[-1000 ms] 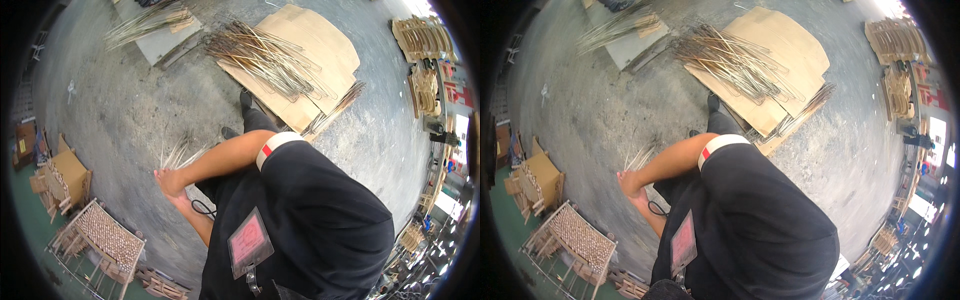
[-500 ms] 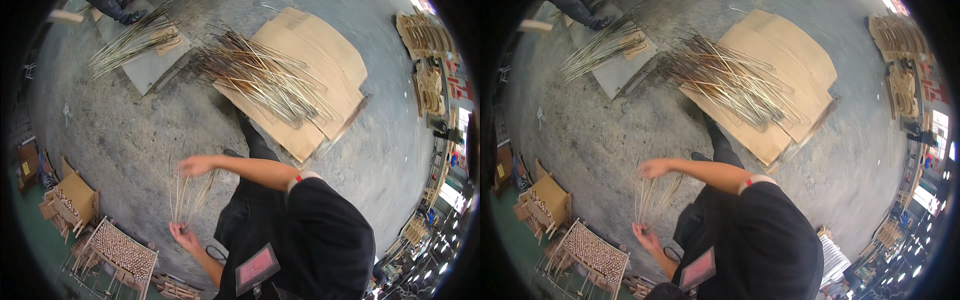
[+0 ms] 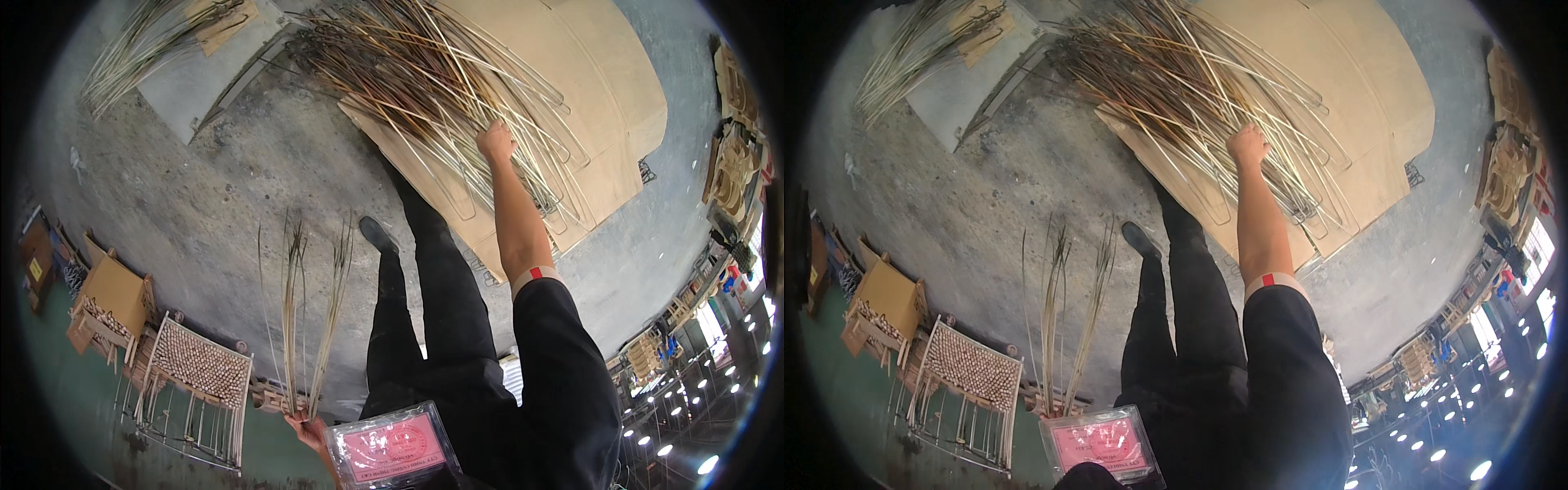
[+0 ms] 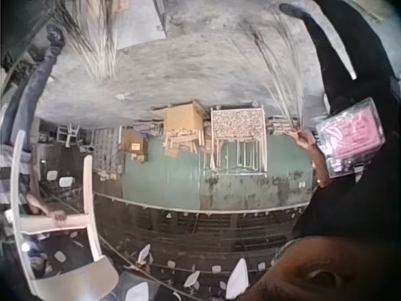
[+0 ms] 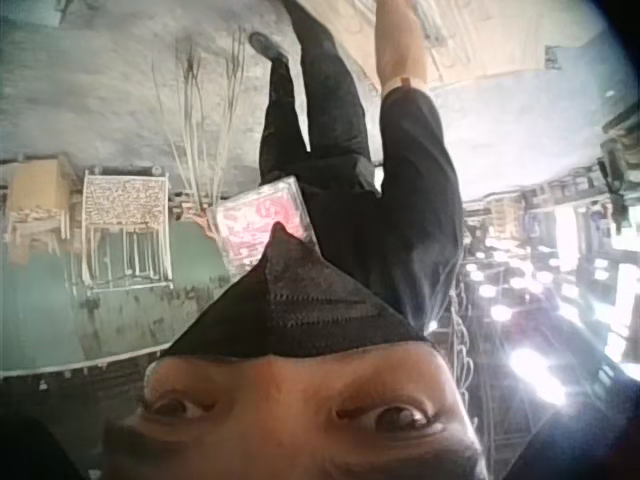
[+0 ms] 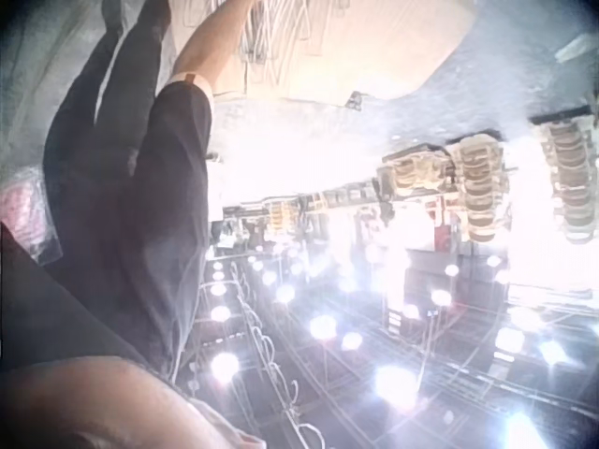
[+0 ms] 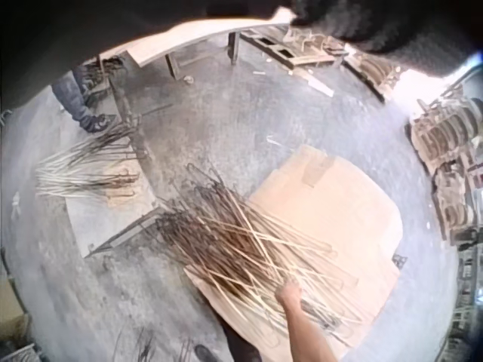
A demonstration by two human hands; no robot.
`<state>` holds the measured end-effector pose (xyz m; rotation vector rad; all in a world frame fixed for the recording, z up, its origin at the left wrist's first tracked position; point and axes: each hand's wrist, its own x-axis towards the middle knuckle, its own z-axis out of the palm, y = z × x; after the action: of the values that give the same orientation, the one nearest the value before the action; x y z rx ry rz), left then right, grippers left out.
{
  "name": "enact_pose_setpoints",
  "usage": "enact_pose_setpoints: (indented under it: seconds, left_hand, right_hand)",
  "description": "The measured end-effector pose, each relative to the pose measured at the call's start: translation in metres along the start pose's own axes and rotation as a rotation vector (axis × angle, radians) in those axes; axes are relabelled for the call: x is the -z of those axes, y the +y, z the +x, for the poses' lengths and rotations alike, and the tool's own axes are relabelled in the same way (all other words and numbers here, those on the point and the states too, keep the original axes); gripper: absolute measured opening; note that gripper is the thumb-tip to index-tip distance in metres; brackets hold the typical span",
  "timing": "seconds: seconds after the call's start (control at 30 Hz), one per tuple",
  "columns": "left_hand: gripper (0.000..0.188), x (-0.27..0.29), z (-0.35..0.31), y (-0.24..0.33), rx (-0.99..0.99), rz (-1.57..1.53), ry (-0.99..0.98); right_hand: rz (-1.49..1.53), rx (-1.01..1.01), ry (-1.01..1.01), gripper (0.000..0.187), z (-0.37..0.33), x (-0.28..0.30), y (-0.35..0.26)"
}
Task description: The person gathers thin metal rods from a pile on cardboard, aligns them by hand, and bundles them together. The person then walks to a workbench and places the bundle on the table among other rods.
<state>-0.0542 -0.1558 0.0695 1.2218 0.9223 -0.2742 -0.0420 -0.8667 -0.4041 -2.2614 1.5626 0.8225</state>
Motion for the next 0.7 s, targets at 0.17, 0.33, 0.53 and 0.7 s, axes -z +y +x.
enact_pose_setpoints:
  seconds: [0.17,0.33,0.53,0.7]
  left_hand:
    - [0.025,0.0,0.001,-0.003,-0.007,-0.063,-0.089]
    - [0.023,0.003,-0.002,-0.001,-0.044,-0.052,-0.017]
    - [0.017,0.008,-0.003,-0.005,-0.043,-0.055,-0.074]
    - [0.015,0.021,-0.005,-0.007,-0.061,0.002,-0.102]
  right_hand:
    - [-0.036,0.252,0.145,0.017,-0.04,0.009,-0.004]
    - [0.206,0.334,0.021,0.011,-0.105,0.026,0.037]
    - [0.191,0.278,0.11,0.016,-0.151,0.036,0.093]
    - [0.168,0.13,0.123,0.016,-0.18,0.015,0.128]
